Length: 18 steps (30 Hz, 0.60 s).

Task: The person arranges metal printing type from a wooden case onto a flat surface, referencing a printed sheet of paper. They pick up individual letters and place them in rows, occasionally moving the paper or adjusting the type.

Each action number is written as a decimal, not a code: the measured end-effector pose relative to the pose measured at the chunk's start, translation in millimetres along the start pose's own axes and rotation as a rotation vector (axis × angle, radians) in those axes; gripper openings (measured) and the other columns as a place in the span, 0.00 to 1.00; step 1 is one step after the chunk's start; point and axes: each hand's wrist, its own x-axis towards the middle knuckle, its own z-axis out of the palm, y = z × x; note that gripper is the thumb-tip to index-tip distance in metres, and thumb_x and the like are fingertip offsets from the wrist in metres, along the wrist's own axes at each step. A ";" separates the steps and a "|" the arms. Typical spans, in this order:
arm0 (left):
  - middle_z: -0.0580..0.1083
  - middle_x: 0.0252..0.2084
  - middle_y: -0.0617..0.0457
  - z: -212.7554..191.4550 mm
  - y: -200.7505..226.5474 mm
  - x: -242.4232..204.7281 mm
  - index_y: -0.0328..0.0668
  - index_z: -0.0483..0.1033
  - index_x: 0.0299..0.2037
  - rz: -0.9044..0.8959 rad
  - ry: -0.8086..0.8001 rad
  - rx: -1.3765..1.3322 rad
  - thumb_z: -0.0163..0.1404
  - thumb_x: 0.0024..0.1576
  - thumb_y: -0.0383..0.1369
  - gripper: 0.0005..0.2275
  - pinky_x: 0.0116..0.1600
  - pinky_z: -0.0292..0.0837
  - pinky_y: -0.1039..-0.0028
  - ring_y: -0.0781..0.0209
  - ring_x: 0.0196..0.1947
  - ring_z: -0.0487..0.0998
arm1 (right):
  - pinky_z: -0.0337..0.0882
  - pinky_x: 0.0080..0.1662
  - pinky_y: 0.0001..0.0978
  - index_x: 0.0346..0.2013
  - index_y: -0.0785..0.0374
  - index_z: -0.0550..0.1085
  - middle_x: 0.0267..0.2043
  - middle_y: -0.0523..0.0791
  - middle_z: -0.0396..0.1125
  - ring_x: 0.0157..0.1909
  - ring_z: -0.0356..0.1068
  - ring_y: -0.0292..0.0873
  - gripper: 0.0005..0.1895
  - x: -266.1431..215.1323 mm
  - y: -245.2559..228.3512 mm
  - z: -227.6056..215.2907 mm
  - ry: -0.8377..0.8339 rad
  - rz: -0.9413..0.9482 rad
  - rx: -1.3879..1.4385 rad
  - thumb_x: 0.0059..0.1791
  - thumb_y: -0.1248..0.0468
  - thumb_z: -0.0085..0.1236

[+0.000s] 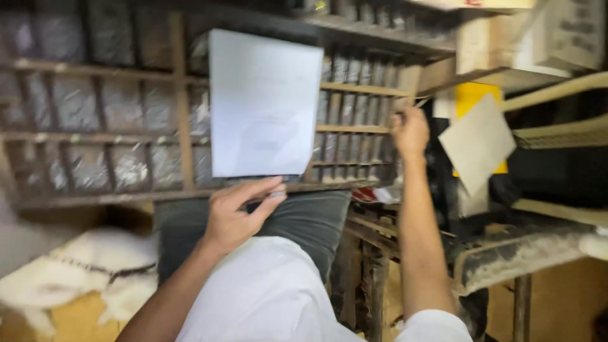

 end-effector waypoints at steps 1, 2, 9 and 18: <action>0.84 0.36 0.46 -1.1 -0.6 -5.6 0.34 0.84 0.45 -0.010 0.017 0.019 0.64 0.50 0.20 0.13 0.35 0.85 0.71 0.52 0.34 0.87 | 0.73 0.50 0.55 0.49 0.53 0.78 0.46 0.48 0.69 0.51 0.72 0.57 0.09 -5.2 -4.7 -2.4 -0.015 -0.020 0.011 0.54 0.59 0.61; 0.84 0.37 0.45 -0.8 -2.0 -7.5 0.34 0.84 0.46 -0.034 0.005 -0.036 0.64 0.50 0.20 0.13 0.37 0.85 0.70 0.51 0.37 0.86 | 0.73 0.49 0.55 0.46 0.53 0.78 0.43 0.48 0.68 0.48 0.72 0.57 0.07 -9.6 -5.8 -8.8 0.010 -0.023 0.062 0.54 0.60 0.62; 0.84 0.39 0.43 3.4 -0.4 -10.0 0.33 0.83 0.48 -0.090 -0.031 -0.124 0.63 0.51 0.20 0.13 0.39 0.84 0.68 0.48 0.40 0.86 | 0.72 0.49 0.57 0.45 0.56 0.76 0.42 0.52 0.65 0.48 0.71 0.63 0.06 -23.6 -37.1 -43.6 -0.020 0.017 0.098 0.53 0.62 0.60; 0.84 0.38 0.43 3.5 2.1 -8.7 0.35 0.84 0.46 -0.053 -0.029 -0.116 0.63 0.52 0.21 0.12 0.38 0.84 0.68 0.49 0.39 0.86 | 0.74 0.50 0.51 0.44 0.50 0.83 0.40 0.51 0.68 0.47 0.72 0.59 0.07 -6.0 11.2 2.6 -0.002 0.035 0.074 0.52 0.59 0.64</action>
